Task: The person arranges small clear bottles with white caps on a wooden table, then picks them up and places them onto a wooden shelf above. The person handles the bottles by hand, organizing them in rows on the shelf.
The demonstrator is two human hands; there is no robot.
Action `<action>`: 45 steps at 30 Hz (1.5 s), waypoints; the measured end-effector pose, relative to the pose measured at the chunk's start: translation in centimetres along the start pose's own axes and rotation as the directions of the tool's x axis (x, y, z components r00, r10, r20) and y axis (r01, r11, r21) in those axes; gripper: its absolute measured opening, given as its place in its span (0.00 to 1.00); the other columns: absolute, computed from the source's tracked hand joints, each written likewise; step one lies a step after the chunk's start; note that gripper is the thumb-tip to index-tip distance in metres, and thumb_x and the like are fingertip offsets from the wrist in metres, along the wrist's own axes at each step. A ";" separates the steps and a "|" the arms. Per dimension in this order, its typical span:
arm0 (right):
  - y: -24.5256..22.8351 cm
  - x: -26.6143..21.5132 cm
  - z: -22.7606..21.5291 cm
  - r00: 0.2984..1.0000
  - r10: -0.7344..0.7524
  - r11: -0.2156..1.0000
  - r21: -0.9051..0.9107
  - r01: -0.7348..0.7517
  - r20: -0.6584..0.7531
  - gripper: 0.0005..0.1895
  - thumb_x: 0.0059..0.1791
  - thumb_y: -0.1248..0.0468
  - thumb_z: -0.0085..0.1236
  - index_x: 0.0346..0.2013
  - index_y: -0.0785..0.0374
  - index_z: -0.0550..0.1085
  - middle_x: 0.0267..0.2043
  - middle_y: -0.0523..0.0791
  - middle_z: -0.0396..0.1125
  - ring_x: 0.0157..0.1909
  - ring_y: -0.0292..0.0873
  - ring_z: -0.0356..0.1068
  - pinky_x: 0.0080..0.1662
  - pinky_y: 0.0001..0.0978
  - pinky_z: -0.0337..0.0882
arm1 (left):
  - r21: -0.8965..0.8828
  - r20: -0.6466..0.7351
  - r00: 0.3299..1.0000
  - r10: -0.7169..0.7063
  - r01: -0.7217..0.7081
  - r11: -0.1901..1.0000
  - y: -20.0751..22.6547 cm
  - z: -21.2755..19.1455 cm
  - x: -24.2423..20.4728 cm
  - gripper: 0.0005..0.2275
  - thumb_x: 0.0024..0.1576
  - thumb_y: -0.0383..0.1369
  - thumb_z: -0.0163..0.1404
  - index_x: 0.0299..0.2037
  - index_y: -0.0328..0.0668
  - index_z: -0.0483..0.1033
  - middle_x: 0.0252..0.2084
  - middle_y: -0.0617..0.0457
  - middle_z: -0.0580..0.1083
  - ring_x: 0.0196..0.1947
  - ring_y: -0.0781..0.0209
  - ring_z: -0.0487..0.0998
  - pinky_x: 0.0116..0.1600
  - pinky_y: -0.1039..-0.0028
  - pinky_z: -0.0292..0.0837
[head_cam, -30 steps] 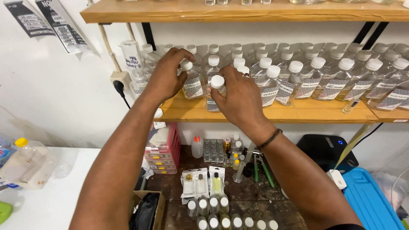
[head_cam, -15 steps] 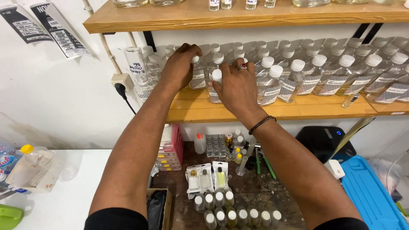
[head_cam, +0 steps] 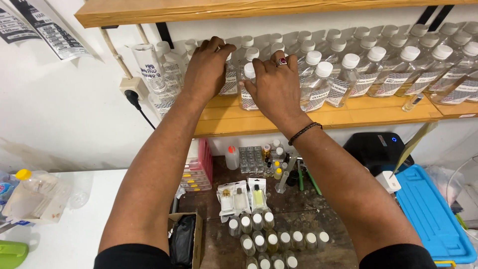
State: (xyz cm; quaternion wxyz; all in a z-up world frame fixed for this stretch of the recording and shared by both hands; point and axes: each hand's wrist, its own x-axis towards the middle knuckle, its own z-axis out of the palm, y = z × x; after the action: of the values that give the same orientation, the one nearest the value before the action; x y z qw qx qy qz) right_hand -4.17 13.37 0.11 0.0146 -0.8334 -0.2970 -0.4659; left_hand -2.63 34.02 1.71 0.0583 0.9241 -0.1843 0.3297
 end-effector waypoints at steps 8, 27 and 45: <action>0.6 -3.2 -5.0 0.996 -0.048 0.997 0.058 0.052 -0.070 0.32 0.49 0.45 0.74 0.56 0.62 0.74 0.53 0.48 0.71 0.56 0.53 0.61 0.51 0.48 0.60 | -0.018 -0.323 0.943 0.079 -0.090 0.996 5.9 -3.3 -5.7 0.21 0.53 0.16 0.54 0.58 0.34 0.74 0.56 0.38 0.69 0.56 0.37 0.67 0.54 0.53 0.69; -4.0 -36.7 1.8 0.580 -0.212 0.604 0.572 -0.555 0.787 0.15 0.52 0.68 0.55 0.53 0.67 0.76 0.49 0.57 0.74 0.52 0.62 0.73 0.53 0.53 0.71 | -0.230 0.811 0.585 -0.011 0.336 0.913 19.2 17.2 -32.4 0.19 0.54 0.29 0.57 0.57 0.39 0.76 0.48 0.43 0.75 0.51 0.44 0.75 0.55 0.57 0.67; -3.8 -38.5 4.2 0.576 -0.337 0.694 0.610 -0.382 0.744 0.16 0.51 0.67 0.55 0.54 0.61 0.74 0.43 0.51 0.74 0.50 0.54 0.73 0.55 0.47 0.71 | -0.257 0.660 0.751 0.020 0.200 0.945 18.3 17.9 -31.6 0.14 0.53 0.30 0.57 0.50 0.40 0.80 0.42 0.44 0.78 0.44 0.46 0.80 0.50 0.61 0.69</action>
State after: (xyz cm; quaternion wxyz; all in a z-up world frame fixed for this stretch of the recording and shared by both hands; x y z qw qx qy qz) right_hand -17.90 -0.80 -33.47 0.2072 -0.8771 -0.4139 0.1283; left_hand -21.68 22.52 -32.34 0.1516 0.9672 -0.1973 -0.0505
